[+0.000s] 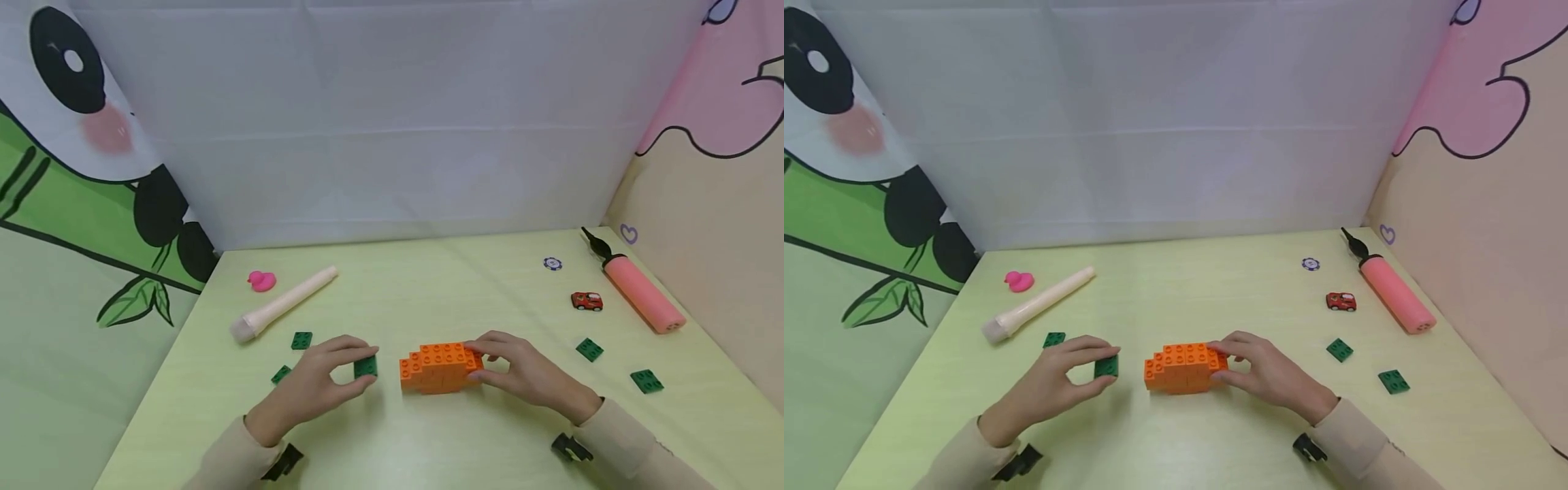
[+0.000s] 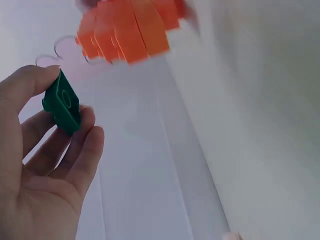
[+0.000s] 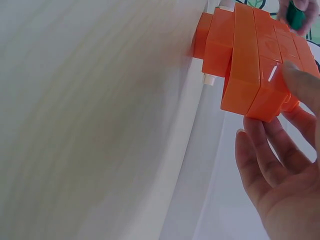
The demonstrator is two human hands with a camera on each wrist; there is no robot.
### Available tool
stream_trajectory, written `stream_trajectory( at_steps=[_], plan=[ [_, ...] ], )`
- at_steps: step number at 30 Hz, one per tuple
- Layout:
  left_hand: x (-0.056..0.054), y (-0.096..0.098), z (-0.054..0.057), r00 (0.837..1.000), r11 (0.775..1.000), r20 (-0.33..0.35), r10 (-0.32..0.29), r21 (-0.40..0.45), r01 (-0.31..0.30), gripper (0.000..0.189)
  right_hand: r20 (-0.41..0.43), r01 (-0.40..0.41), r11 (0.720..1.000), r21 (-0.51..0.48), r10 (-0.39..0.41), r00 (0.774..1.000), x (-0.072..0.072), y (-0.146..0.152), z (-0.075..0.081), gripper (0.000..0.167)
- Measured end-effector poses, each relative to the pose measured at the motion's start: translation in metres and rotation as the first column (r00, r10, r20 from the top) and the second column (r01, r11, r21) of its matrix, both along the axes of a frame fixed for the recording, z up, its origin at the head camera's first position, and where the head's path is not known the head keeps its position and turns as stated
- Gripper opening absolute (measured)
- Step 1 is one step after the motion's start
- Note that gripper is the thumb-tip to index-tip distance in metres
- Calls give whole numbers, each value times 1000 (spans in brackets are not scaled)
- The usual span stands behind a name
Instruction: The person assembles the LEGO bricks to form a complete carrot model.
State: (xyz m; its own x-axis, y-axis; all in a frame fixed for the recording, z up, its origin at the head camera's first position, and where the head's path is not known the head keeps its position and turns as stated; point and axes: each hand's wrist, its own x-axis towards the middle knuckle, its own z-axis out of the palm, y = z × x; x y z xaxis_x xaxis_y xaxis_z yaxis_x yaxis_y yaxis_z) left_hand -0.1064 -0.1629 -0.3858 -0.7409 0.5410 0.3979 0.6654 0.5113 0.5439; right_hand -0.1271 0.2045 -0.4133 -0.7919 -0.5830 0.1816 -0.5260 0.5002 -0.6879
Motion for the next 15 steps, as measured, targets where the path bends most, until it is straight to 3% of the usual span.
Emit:
stream_trajectory(
  at_steps=[3,7,15],
  plan=[
    [-8,25,1,997,997,-36,-61,52,63,36,-2,-9,1000,-3,9,1000,0,-1,0,49],
    [-18,50,1,995,994,-45,-86,71,89,35,3,0,1000,7,0,1000,0,-1,1,49],
    [-24,67,-3,994,990,-22,-108,85,109,36,2,4,1000,9,-4,1000,-1,-2,1,48]
  ],
)
